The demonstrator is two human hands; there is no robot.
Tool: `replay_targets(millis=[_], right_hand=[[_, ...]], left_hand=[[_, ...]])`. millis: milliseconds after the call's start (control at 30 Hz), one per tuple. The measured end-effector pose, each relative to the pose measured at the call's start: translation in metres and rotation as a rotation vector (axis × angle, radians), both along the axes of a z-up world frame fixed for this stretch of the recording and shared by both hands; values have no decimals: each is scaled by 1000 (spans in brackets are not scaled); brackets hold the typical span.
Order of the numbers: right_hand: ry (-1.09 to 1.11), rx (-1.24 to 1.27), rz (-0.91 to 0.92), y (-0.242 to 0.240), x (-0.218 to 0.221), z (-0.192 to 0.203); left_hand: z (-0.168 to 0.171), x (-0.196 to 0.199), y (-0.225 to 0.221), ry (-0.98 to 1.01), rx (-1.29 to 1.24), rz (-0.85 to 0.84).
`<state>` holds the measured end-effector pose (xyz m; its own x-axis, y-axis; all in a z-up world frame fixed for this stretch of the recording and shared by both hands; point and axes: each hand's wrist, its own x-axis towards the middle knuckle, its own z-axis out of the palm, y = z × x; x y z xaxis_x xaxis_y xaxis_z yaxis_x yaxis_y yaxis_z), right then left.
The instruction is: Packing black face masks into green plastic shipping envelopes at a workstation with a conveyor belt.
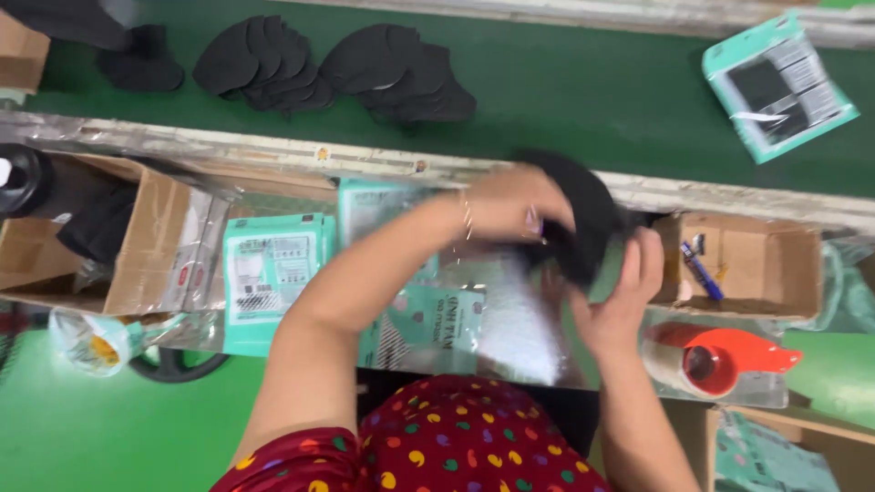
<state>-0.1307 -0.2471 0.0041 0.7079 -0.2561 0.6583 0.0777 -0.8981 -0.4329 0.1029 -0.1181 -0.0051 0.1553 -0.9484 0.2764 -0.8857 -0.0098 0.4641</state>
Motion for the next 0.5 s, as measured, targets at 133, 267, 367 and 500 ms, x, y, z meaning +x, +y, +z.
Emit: replay_targets(millis=[133, 267, 367, 500], right_hand=[[197, 334, 319, 0, -11, -72], [344, 481, 447, 45, 2, -90], [314, 748, 511, 58, 12, -98], [441, 992, 514, 25, -15, -157]], left_hand=[[2, -76, 84, 335, -266, -134], [-77, -99, 124, 465, -227, 288], [-75, -108, 130, 511, -89, 155], [-121, -83, 150, 602, -102, 87]])
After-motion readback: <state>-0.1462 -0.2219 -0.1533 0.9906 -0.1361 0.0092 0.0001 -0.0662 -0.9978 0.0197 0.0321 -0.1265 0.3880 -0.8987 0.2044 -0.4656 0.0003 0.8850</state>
